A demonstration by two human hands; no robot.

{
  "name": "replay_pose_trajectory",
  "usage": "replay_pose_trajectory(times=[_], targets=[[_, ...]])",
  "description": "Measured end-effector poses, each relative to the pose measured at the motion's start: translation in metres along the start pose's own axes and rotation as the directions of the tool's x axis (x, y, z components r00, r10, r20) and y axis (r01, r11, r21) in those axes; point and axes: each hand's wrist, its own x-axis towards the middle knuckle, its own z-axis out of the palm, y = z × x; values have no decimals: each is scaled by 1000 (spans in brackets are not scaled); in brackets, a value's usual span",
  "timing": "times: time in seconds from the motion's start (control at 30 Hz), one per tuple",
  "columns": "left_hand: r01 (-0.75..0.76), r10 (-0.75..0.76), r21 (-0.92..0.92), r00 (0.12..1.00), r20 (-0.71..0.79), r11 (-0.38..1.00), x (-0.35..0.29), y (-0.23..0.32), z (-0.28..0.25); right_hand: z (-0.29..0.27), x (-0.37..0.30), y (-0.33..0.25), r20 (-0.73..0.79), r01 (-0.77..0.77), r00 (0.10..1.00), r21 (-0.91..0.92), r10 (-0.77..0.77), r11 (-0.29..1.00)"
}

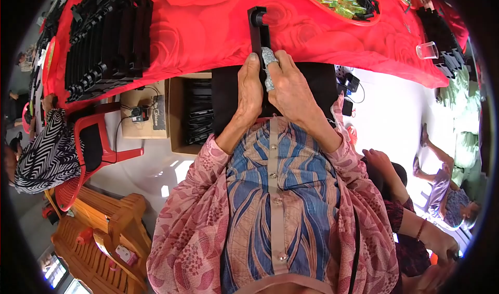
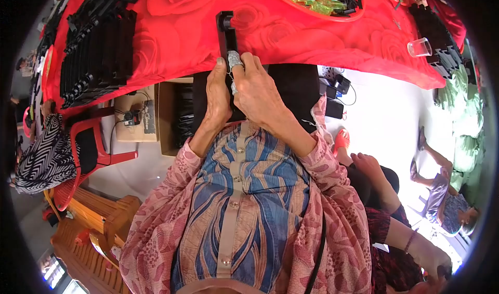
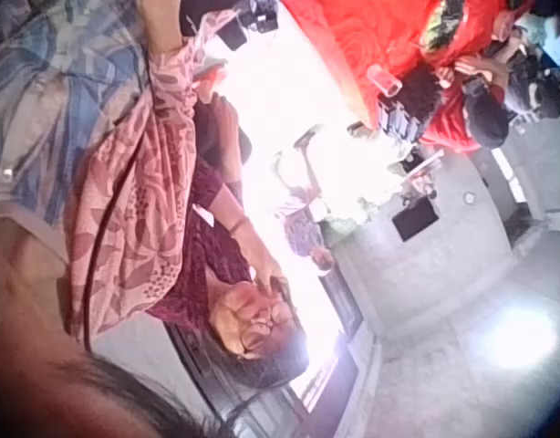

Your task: The person assembles plastic components by picking up black housings from the table, retrieving small pieces from a tray, and inserting them into the housings by hand before placing the finished parts into a box.

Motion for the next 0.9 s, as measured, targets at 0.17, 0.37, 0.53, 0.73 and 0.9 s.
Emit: replay_pose_trajectory(times=[0.17,0.37,0.53,0.73,0.9], targets=[[-64,64,78,998,7,995,0,2,2,-4,1,1,10,0,1000,15,0,1000],[-82,82,25,996,19,996,2,-6,-1,-9,3,3,46,-76,996,55,73,996],[-15,16,-74,1000,13,997,0,-5,-2,-1,-6,6,-36,33,999,47,-31,998],[-56,56,-24,998,-4,998,6,-10,-8,7,-4,5,-95,102,990,-34,-104,994],[-120,120,20,993,14,993,6,-14,-7,7,-1,1,-82,44,995,-69,-49,997]])
